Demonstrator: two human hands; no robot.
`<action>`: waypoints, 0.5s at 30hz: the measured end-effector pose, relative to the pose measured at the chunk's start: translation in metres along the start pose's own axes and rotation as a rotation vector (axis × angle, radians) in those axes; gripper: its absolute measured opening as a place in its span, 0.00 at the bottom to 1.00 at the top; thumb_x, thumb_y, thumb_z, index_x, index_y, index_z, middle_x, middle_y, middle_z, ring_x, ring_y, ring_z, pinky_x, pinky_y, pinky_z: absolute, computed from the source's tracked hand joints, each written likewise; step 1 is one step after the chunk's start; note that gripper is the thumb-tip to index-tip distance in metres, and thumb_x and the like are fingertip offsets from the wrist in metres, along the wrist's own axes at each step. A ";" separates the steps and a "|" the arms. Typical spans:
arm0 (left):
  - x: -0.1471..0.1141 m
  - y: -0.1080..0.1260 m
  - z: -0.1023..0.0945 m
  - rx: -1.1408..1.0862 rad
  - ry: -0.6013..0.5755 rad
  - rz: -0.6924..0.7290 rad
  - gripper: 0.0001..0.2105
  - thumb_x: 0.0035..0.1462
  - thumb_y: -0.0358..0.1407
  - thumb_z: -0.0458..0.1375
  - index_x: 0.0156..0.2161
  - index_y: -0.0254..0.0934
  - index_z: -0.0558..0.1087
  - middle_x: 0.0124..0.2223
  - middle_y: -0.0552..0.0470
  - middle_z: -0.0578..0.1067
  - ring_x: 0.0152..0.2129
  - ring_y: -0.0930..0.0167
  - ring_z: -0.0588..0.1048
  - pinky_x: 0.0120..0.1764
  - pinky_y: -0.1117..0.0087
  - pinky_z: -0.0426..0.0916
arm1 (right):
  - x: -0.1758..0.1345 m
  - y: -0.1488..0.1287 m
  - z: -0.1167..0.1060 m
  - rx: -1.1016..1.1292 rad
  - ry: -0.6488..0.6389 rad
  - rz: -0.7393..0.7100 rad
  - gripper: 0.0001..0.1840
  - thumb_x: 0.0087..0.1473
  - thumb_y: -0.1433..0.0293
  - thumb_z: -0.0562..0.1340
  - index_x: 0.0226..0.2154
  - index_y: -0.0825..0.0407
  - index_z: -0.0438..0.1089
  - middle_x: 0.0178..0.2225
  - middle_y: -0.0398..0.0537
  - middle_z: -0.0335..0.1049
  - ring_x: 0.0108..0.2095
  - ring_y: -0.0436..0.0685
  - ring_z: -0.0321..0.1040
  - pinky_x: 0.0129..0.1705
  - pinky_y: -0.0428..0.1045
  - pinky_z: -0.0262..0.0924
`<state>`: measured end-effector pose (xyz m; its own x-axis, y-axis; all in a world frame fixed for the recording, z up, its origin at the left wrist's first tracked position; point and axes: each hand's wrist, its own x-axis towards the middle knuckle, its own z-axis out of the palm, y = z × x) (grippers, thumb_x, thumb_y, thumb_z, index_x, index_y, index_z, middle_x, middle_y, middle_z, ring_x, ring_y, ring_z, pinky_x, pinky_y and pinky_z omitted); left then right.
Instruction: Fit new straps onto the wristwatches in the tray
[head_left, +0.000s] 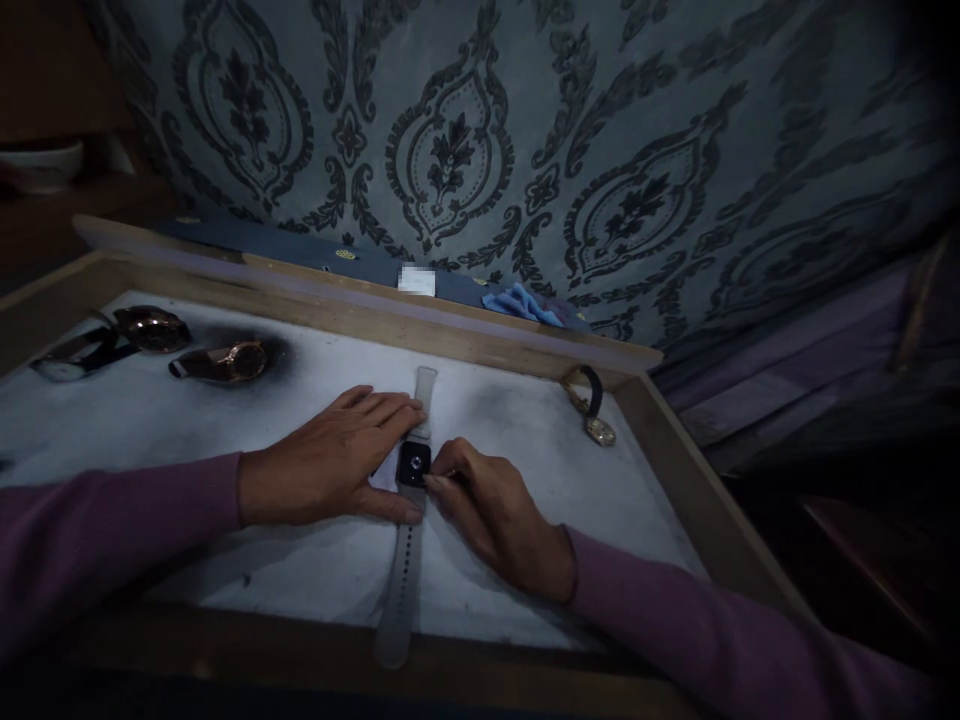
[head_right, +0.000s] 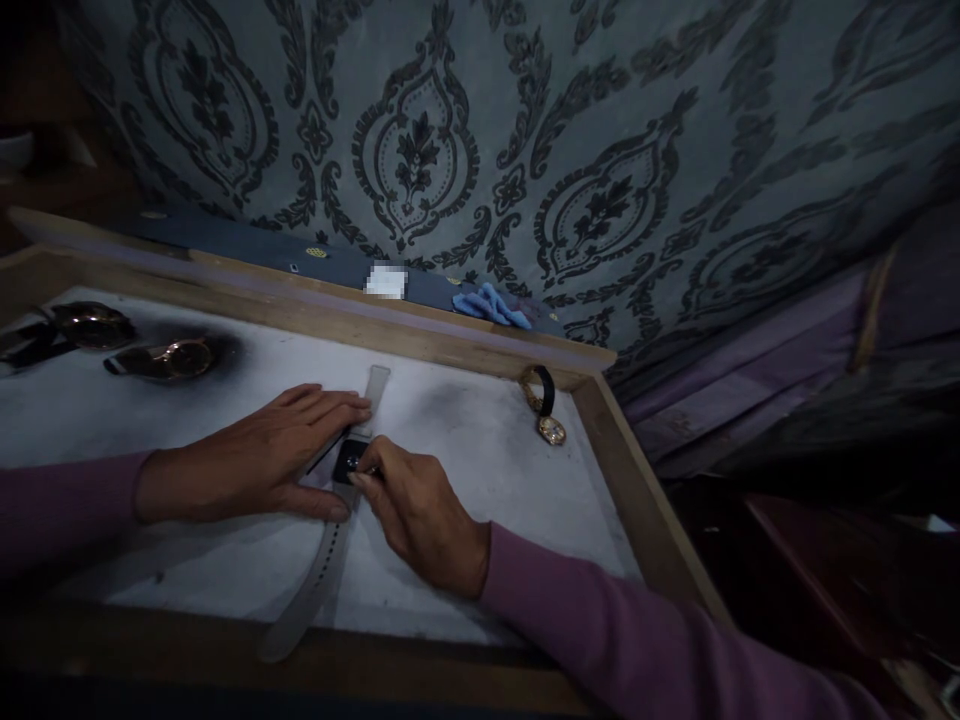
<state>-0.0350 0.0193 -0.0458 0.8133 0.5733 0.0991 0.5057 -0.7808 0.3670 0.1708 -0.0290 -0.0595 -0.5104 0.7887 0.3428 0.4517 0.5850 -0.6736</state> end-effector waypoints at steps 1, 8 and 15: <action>0.000 0.000 0.000 0.000 -0.006 -0.002 0.36 0.54 0.56 0.59 0.59 0.35 0.57 0.58 0.40 0.66 0.55 0.56 0.64 0.58 0.55 0.53 | 0.000 0.000 0.000 -0.038 0.000 -0.033 0.08 0.63 0.73 0.53 0.31 0.48 0.57 0.23 0.39 0.61 0.22 0.50 0.58 0.25 0.47 0.55; 0.000 0.002 -0.001 -0.008 -0.008 -0.020 0.35 0.54 0.54 0.61 0.58 0.36 0.58 0.59 0.39 0.66 0.56 0.56 0.64 0.58 0.54 0.53 | 0.002 0.001 -0.001 -0.193 -0.038 -0.238 0.10 0.63 0.76 0.50 0.31 0.49 0.57 0.25 0.42 0.61 0.22 0.51 0.58 0.24 0.46 0.54; -0.001 -0.001 0.002 -0.002 0.014 -0.009 0.35 0.54 0.55 0.60 0.59 0.36 0.57 0.59 0.39 0.66 0.57 0.56 0.64 0.59 0.55 0.52 | 0.002 0.003 0.000 -0.172 -0.010 -0.176 0.08 0.63 0.75 0.51 0.32 0.49 0.56 0.23 0.40 0.61 0.20 0.49 0.57 0.23 0.44 0.54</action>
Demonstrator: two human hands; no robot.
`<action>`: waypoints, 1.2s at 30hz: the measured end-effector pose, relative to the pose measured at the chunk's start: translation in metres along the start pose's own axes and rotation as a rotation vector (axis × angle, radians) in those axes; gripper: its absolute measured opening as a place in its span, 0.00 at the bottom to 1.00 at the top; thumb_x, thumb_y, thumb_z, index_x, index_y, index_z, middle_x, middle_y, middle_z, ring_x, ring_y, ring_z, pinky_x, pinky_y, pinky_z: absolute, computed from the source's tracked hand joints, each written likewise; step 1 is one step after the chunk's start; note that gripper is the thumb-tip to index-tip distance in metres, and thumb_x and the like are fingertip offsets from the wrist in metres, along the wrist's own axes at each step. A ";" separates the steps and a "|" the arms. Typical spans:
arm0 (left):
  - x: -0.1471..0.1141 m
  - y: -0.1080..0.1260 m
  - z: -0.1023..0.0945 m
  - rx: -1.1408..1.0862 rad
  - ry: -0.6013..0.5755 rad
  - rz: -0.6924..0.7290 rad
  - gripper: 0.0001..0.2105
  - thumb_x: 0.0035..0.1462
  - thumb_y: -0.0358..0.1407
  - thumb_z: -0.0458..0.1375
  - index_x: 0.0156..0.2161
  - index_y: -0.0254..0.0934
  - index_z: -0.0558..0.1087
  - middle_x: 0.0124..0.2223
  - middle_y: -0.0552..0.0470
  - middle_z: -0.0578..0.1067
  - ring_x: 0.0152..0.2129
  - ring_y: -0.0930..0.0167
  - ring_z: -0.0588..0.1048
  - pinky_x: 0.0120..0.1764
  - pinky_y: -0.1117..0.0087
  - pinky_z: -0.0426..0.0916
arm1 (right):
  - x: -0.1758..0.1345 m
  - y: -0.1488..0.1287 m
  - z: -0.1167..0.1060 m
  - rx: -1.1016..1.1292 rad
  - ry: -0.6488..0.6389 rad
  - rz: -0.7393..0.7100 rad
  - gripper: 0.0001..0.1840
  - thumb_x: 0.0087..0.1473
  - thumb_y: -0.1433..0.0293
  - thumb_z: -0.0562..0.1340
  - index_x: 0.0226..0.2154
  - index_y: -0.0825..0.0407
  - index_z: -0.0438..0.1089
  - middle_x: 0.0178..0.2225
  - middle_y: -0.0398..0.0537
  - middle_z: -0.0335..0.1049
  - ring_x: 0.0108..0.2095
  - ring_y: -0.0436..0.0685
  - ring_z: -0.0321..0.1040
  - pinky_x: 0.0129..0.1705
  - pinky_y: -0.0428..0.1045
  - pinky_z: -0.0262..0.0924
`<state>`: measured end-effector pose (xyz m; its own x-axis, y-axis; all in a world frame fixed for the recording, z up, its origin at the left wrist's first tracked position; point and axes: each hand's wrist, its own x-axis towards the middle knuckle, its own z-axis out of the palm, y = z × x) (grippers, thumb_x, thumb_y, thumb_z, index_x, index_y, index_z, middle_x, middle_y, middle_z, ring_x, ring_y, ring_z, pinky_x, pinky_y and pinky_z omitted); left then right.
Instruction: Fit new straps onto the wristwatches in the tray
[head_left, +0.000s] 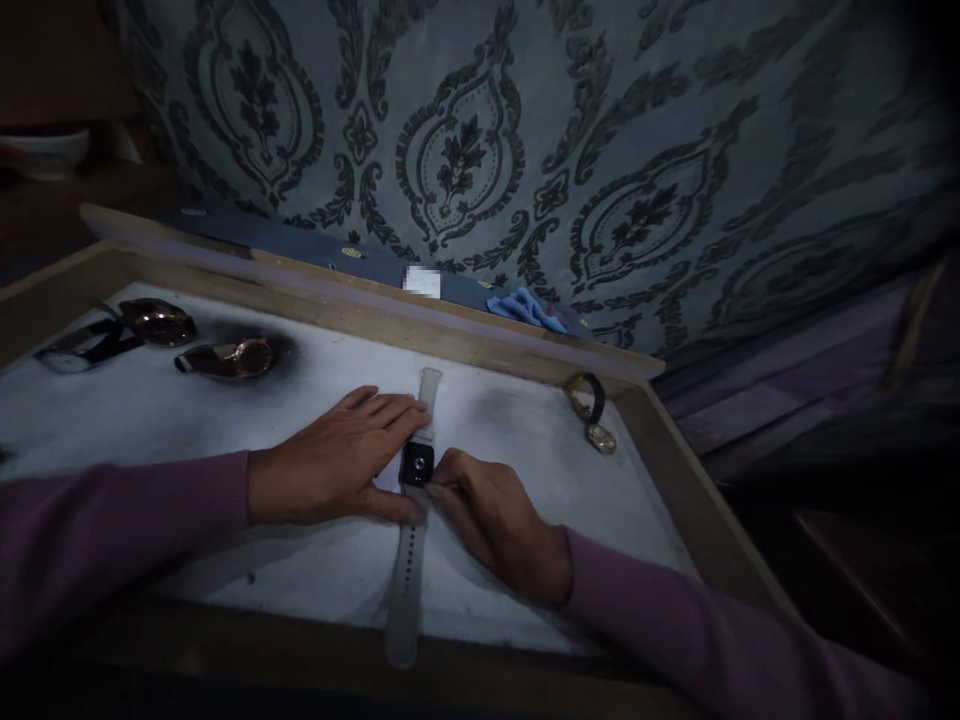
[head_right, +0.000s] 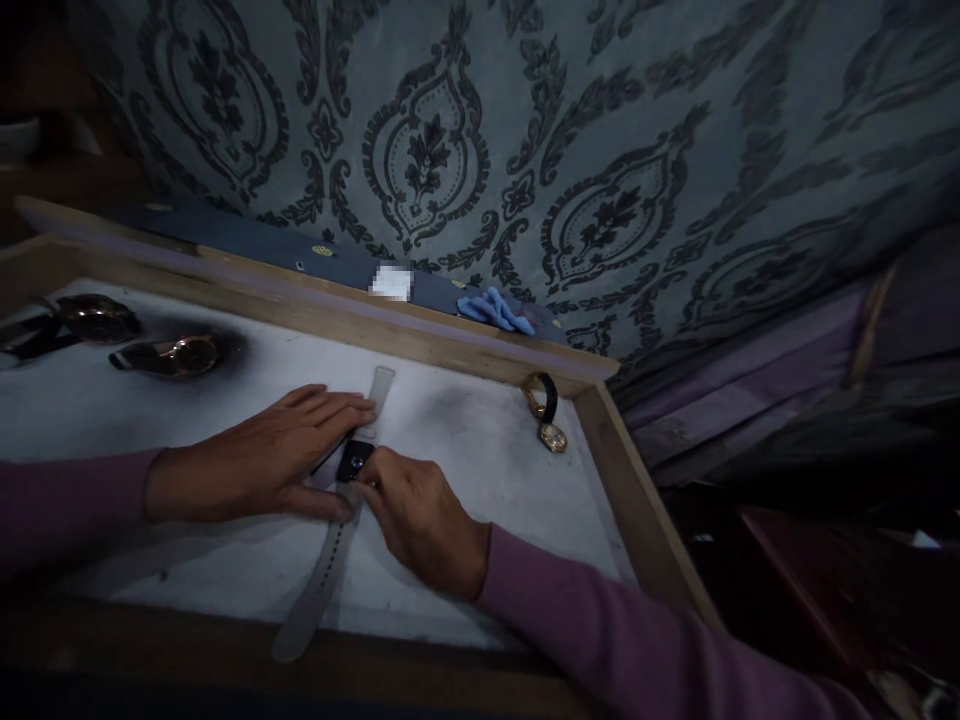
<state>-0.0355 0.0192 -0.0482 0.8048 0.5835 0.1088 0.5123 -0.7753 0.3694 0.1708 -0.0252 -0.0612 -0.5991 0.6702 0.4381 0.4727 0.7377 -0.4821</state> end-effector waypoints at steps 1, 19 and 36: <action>0.000 0.000 0.001 0.002 0.002 -0.001 0.35 0.54 0.56 0.59 0.59 0.36 0.57 0.59 0.39 0.66 0.56 0.56 0.64 0.59 0.55 0.52 | 0.000 0.000 0.000 0.045 0.006 0.052 0.08 0.63 0.75 0.52 0.32 0.49 0.56 0.22 0.38 0.61 0.20 0.48 0.57 0.23 0.44 0.54; 0.000 -0.001 0.002 0.034 0.013 0.010 0.35 0.55 0.58 0.57 0.59 0.38 0.56 0.59 0.40 0.66 0.56 0.57 0.65 0.58 0.56 0.53 | 0.002 0.002 0.000 0.316 0.015 0.249 0.07 0.64 0.71 0.53 0.32 0.49 0.57 0.19 0.36 0.62 0.18 0.47 0.59 0.22 0.43 0.57; 0.001 -0.001 0.001 0.042 -0.013 -0.003 0.37 0.54 0.58 0.57 0.60 0.34 0.57 0.60 0.39 0.65 0.57 0.57 0.63 0.59 0.55 0.51 | 0.000 0.001 0.000 0.185 -0.005 0.171 0.07 0.63 0.73 0.54 0.32 0.49 0.57 0.19 0.36 0.60 0.18 0.48 0.58 0.23 0.44 0.56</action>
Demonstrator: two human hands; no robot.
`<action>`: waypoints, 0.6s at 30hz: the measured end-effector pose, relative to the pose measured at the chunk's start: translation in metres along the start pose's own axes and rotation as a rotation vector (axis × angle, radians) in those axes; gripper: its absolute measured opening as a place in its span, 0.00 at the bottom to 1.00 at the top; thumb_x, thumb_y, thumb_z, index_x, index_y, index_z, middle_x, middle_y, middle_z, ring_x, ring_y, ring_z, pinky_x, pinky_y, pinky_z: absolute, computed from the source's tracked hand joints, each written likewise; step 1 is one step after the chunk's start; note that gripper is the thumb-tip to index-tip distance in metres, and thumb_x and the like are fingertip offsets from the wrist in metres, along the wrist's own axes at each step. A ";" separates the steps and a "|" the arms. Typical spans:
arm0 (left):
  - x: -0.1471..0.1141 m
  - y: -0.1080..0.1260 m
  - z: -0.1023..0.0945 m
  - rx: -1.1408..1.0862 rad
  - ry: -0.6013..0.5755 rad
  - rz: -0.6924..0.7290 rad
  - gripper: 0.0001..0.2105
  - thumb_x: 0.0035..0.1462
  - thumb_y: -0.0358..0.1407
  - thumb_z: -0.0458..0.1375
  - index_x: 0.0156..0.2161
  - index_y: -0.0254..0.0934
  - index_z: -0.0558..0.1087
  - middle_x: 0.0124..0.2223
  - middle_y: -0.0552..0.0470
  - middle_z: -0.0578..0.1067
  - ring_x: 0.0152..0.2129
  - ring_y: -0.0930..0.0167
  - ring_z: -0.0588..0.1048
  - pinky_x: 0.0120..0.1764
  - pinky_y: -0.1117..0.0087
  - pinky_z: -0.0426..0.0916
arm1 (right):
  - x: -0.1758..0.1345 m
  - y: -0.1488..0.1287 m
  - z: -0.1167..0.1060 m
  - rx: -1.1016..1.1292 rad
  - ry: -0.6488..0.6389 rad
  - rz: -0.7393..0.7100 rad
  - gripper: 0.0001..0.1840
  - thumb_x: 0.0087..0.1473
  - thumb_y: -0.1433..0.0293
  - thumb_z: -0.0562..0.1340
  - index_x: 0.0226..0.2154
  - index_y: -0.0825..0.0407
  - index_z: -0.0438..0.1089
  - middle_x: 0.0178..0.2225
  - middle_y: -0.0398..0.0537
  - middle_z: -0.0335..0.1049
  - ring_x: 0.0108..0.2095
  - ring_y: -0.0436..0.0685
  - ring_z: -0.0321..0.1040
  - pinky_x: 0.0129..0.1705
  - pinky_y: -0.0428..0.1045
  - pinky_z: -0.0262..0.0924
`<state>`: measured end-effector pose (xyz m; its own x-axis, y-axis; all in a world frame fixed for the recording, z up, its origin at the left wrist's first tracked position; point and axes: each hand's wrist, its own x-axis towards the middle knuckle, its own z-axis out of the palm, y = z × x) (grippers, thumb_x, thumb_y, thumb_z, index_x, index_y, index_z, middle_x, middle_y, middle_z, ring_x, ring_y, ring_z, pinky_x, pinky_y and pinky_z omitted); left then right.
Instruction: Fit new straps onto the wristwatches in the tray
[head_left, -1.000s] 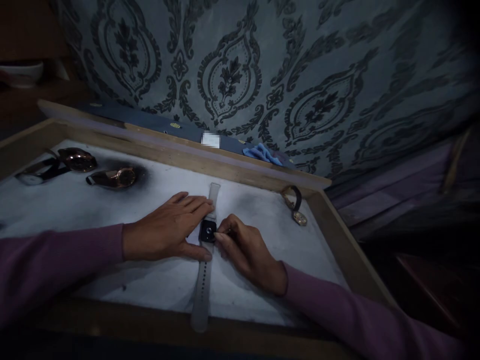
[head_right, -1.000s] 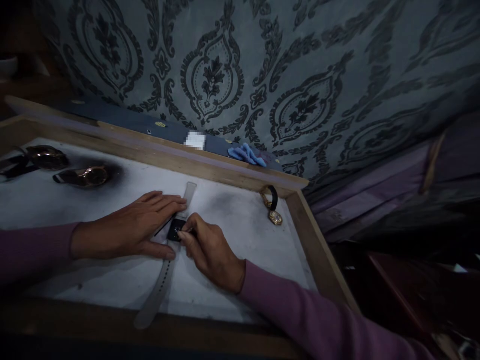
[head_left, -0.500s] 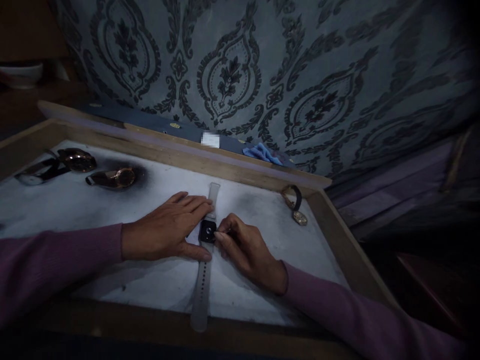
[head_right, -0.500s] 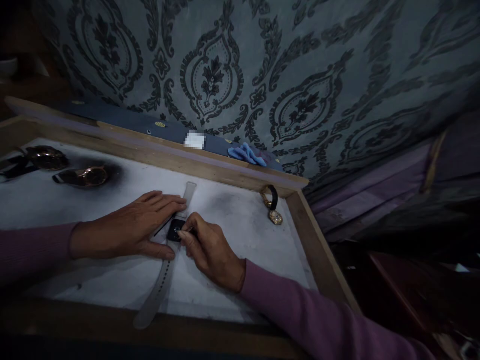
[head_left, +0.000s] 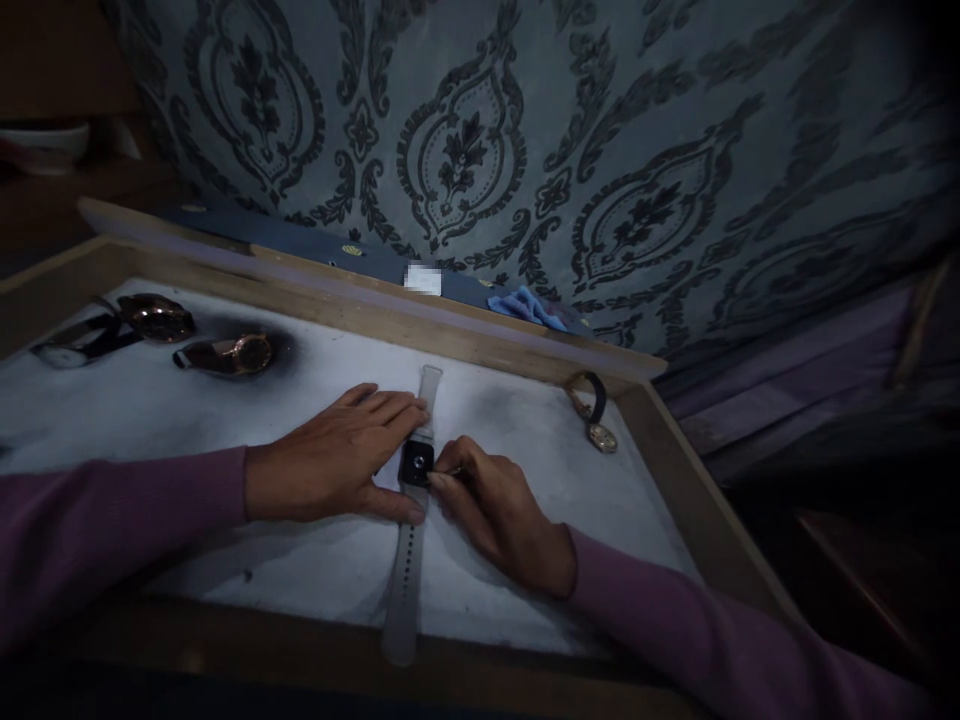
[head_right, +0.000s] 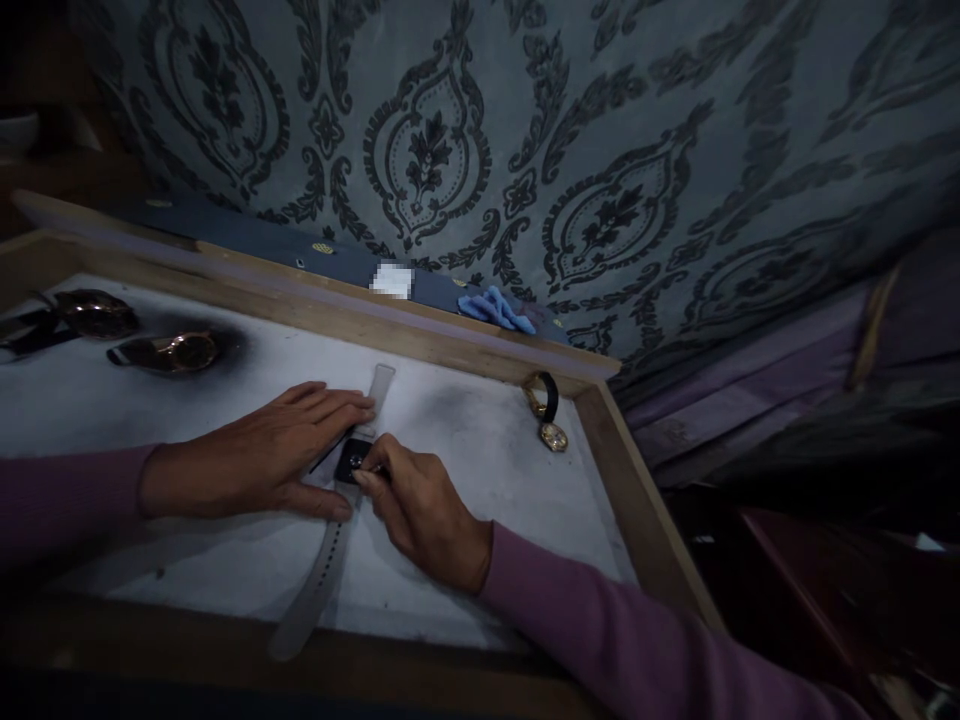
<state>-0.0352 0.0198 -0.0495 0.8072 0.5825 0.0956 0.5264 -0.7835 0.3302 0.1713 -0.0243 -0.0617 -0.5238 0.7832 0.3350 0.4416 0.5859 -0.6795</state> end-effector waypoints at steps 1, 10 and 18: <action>0.000 0.000 0.000 0.002 -0.003 -0.001 0.38 0.54 0.58 0.57 0.60 0.34 0.57 0.60 0.39 0.65 0.57 0.57 0.63 0.60 0.56 0.51 | 0.000 0.000 0.000 -0.009 0.003 -0.003 0.07 0.63 0.73 0.54 0.31 0.49 0.57 0.19 0.36 0.60 0.18 0.48 0.57 0.23 0.44 0.56; -0.001 0.000 0.000 -0.018 0.019 0.009 0.36 0.54 0.58 0.56 0.58 0.34 0.59 0.58 0.39 0.67 0.54 0.57 0.65 0.58 0.55 0.54 | 0.001 0.002 0.001 0.072 -0.002 0.032 0.07 0.64 0.71 0.53 0.32 0.49 0.57 0.19 0.35 0.62 0.18 0.48 0.60 0.22 0.44 0.57; 0.000 0.002 -0.002 -0.034 0.004 -0.004 0.36 0.53 0.56 0.59 0.58 0.33 0.59 0.58 0.38 0.66 0.55 0.55 0.65 0.59 0.54 0.53 | 0.001 -0.001 0.001 -0.090 -0.002 -0.074 0.07 0.63 0.73 0.52 0.32 0.49 0.57 0.23 0.39 0.61 0.21 0.49 0.58 0.24 0.46 0.57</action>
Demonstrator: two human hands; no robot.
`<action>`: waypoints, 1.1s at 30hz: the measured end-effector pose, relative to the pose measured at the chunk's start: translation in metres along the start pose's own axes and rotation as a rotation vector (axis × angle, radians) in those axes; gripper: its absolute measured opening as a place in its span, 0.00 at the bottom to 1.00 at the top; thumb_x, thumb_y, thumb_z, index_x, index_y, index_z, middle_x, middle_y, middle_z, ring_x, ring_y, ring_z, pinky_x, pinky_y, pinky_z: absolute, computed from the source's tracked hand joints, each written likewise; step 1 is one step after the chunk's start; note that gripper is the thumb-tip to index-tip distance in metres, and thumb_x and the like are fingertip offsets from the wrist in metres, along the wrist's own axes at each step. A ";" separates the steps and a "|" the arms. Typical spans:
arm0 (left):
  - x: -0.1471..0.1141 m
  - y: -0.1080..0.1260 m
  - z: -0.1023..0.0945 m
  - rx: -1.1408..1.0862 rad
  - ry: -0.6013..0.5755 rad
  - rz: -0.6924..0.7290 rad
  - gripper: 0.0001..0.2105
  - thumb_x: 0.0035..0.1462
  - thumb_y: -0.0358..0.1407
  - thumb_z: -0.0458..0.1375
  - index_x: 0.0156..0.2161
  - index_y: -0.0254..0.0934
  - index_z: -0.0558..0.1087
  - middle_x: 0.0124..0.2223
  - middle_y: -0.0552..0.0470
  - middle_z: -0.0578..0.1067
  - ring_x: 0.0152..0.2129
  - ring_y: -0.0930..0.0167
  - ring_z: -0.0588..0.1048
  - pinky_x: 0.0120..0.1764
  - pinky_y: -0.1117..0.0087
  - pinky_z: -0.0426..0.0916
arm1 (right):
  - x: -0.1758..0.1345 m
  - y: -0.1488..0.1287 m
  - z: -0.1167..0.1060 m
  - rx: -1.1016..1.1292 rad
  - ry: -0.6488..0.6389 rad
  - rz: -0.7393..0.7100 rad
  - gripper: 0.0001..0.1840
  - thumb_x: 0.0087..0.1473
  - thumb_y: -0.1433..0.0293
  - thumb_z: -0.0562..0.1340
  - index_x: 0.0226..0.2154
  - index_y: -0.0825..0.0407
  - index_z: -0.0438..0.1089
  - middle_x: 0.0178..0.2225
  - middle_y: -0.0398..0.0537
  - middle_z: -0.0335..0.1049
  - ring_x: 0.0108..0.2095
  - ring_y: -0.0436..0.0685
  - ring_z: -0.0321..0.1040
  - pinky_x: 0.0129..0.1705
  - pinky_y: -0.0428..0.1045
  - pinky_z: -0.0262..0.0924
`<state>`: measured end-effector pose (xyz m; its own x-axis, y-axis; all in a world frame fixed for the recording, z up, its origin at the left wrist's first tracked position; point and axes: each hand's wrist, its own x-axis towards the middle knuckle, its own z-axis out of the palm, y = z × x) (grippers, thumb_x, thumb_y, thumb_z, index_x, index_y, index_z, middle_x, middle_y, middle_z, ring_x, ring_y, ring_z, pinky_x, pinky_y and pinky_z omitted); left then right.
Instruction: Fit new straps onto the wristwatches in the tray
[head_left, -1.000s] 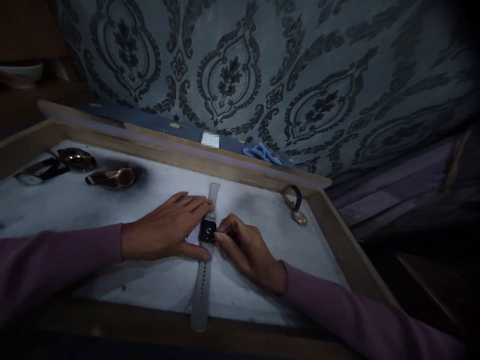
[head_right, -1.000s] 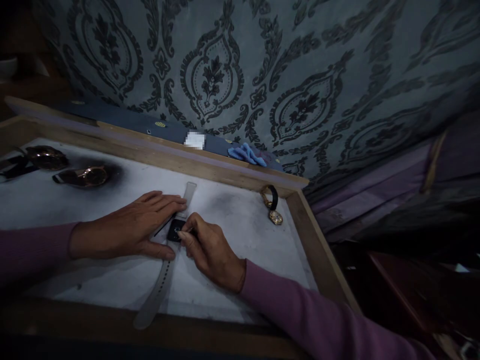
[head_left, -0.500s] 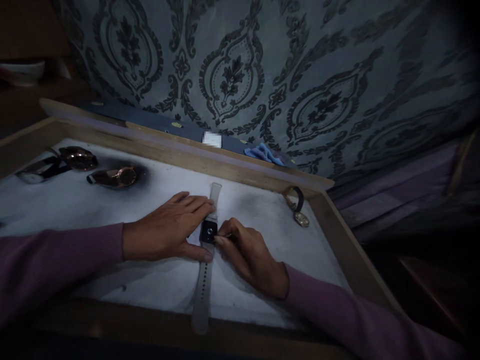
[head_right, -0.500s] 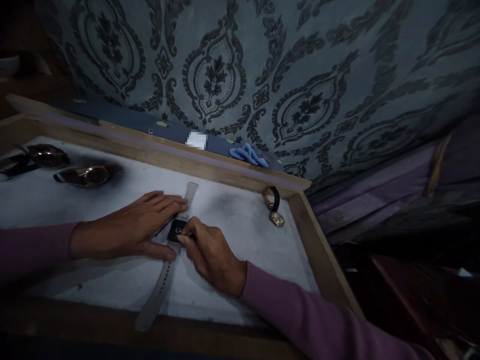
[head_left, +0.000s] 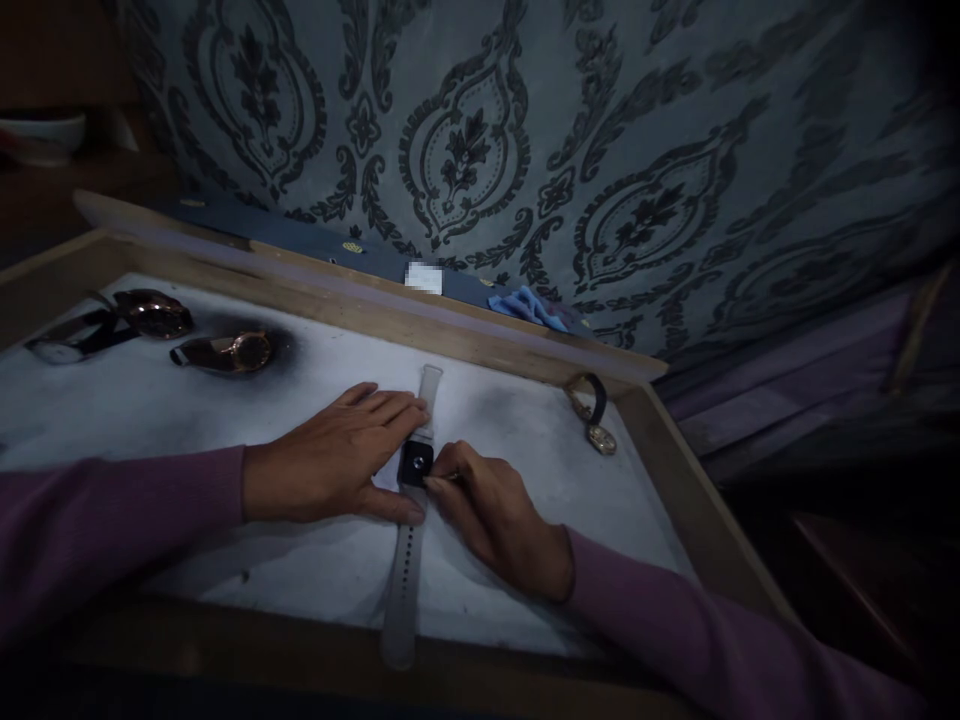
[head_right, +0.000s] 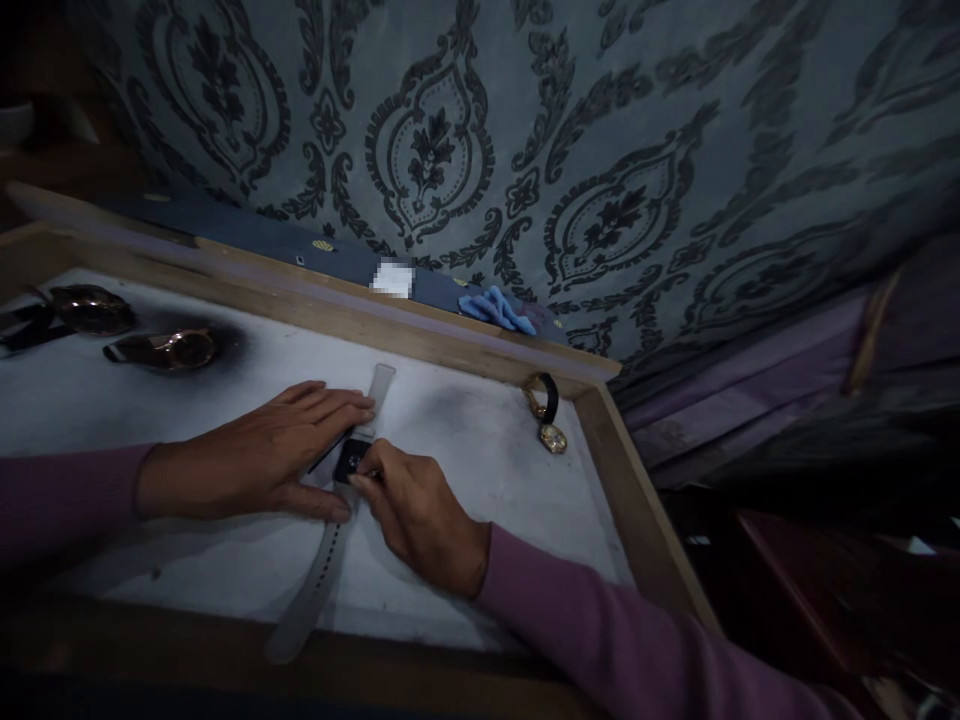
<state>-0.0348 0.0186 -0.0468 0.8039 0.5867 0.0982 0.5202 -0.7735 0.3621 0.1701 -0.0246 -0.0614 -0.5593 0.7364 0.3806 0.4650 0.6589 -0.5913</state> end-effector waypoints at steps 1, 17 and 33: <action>0.000 0.001 -0.001 -0.003 -0.007 -0.006 0.35 0.53 0.56 0.60 0.58 0.33 0.60 0.58 0.38 0.66 0.55 0.55 0.65 0.59 0.54 0.53 | 0.000 0.000 0.000 -0.023 -0.006 -0.024 0.08 0.63 0.73 0.52 0.32 0.49 0.56 0.24 0.40 0.62 0.21 0.50 0.59 0.24 0.46 0.57; -0.001 -0.004 0.003 0.005 0.007 0.021 0.35 0.54 0.58 0.56 0.57 0.34 0.58 0.58 0.39 0.66 0.55 0.56 0.64 0.58 0.56 0.53 | 0.002 0.002 0.002 0.132 -0.001 0.065 0.07 0.62 0.73 0.53 0.31 0.49 0.56 0.21 0.37 0.59 0.20 0.48 0.56 0.24 0.45 0.54; 0.001 -0.002 0.002 0.011 0.019 0.018 0.33 0.52 0.56 0.60 0.54 0.34 0.61 0.56 0.39 0.68 0.53 0.55 0.66 0.55 0.55 0.56 | 0.005 0.003 0.003 0.388 -0.011 0.220 0.10 0.65 0.64 0.54 0.31 0.50 0.58 0.19 0.37 0.64 0.19 0.48 0.60 0.24 0.44 0.57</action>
<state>-0.0345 0.0195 -0.0496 0.8076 0.5769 0.1226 0.5089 -0.7867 0.3496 0.1668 -0.0196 -0.0630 -0.4840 0.8495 0.2099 0.2832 0.3790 -0.8810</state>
